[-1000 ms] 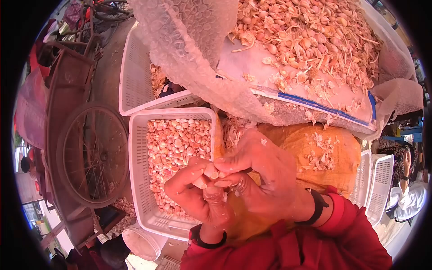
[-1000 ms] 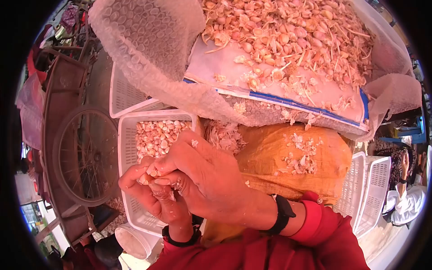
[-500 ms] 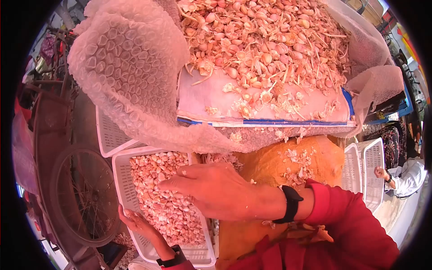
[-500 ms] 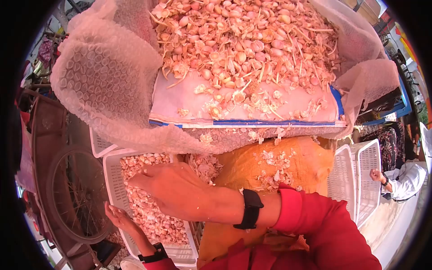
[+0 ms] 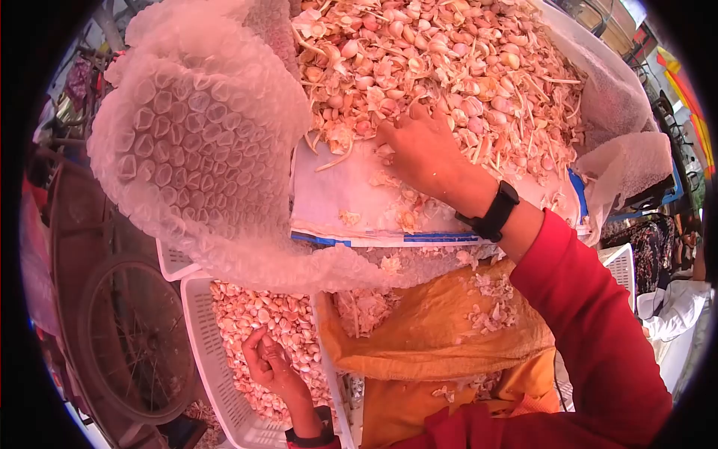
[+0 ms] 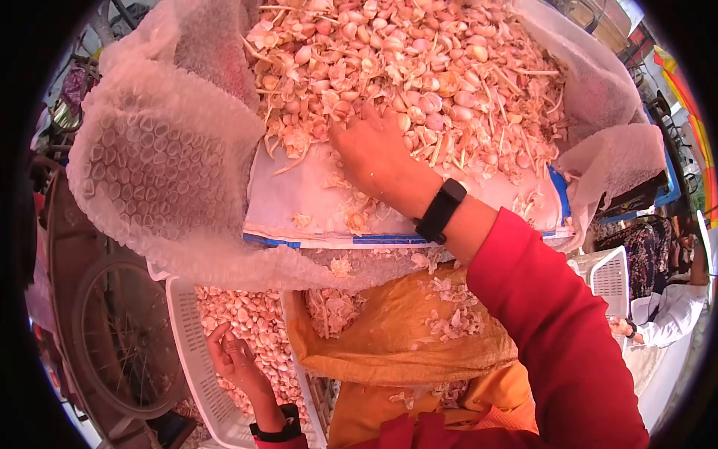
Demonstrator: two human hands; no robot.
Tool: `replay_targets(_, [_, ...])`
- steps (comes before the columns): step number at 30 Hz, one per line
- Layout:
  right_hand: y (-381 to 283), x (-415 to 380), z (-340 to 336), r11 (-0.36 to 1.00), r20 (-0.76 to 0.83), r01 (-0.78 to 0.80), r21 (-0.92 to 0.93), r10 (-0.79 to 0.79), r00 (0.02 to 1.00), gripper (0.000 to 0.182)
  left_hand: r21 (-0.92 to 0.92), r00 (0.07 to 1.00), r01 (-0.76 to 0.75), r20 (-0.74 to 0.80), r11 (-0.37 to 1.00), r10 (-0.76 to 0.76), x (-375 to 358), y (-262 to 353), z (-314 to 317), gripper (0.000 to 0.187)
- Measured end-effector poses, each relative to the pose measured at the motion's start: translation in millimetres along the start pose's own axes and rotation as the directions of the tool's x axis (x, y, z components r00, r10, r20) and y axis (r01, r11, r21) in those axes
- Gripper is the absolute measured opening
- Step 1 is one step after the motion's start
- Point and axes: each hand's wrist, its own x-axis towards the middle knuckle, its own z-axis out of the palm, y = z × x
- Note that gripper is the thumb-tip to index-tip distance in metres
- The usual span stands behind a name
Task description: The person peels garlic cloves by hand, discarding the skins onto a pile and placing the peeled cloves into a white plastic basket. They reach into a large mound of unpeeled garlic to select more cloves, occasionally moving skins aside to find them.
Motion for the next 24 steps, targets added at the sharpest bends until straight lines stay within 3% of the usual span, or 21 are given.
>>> replay_targets(2, [0.8, -4.3, -5.6, 0.999, 0.073, -0.049, 0.024, 0.047, 0.996, 0.026, -0.011, 0.999, 0.022, -0.022, 1.000, -0.023, -5.4, 0.4, 2.0, 0.018])
replay_targets(5, [1.2, -14.8, -34.3, 0.836, -0.047, 0.014, 0.548, 0.014, 0.999, 0.021, -0.033, 0.999, 0.028, -0.017, 0.999, -0.029, -18.0, 15.1, 16.8, 0.017])
replay_targets(6, [-4.6, -24.1, -50.7, 0.764, -0.183, 0.122, 0.634, -0.005, 0.983, 0.016, -0.043, 1.000, 0.001, -0.007, 0.999, -0.001, -22.9, 17.0, 21.8, 0.017])
replay_targets(8, [-21.1, -47.3, -92.4, 0.702, -0.263, 0.257, 0.664, -0.102, 0.959, 0.021, -0.056, 0.998, -0.041, 0.047, 0.998, 0.044, -31.8, 26.4, 35.2, 0.017])
replay_targets(10, [-35.2, -72.1, -125.9, 0.558, -0.341, 0.366, 0.744, -0.153, 0.927, 0.018, -0.053, 0.990, -0.066, 0.119, 0.996, 0.072, -43.3, 42.2, 46.2, 0.020])
replay_targets(12, [-51.7, -102.6, -169.8, 0.531, -0.353, 0.377, 0.759, -0.151, 0.923, 0.015, -0.030, 0.970, -0.182, 0.159, 0.983, 0.184, -54.9, 48.2, 57.6, 0.021])
replay_targets(13, [-58.8, -118.9, -193.4, 0.433, -0.354, 0.385, 0.815, -0.153, 0.923, 0.013, -0.052, 0.966, -0.149, 0.205, 0.988, 0.156, -57.6, 55.8, 56.8, 0.020])
replay_targets(15, [-73.0, -141.9, -197.8, 0.217, -0.556, 0.573, 0.790, -0.140, 0.819, 0.013, -0.090, 0.955, -0.150, 0.243, 0.985, 0.167, -64.3, 69.9, 59.3, 0.019])
replay_targets(17, [-71.9, -153.5, -203.8, 0.183, -0.658, 0.692, 0.698, -0.216, 0.721, 0.016, -0.142, 0.940, -0.217, 0.236, 0.966, 0.246, -74.1, 78.6, 73.0, 0.017])
replay_targets(18, [-62.3, -162.5, -227.7, 0.261, -0.571, 0.650, 0.713, -0.323, 0.755, 0.017, -0.139, 0.934, -0.229, 0.248, 0.964, 0.257, -77.5, 79.9, 73.6, 0.016])
replay_targets(21, [-67.8, -179.8, -229.2, 0.328, -0.581, 0.637, 0.697, -0.262, 0.770, 0.014, -0.232, 0.923, -0.171, 0.303, 0.958, 0.238, -84.8, 95.3, 77.4, 0.014])
replay_targets(22, [-61.1, -182.7, -235.6, 0.302, -0.526, 0.607, 0.736, -0.311, 0.792, 0.012, -0.228, 0.917, -0.193, 0.305, 0.954, 0.258, -87.1, 94.2, 78.4, 0.014])
replay_targets(24, [-62.4, -183.7, -229.4, 0.205, -0.564, 0.624, 0.754, -0.284, 0.775, 0.010, -0.225, 0.899, -0.235, 0.320, 0.945, 0.300, -90.6, 88.8, 84.0, 0.014])
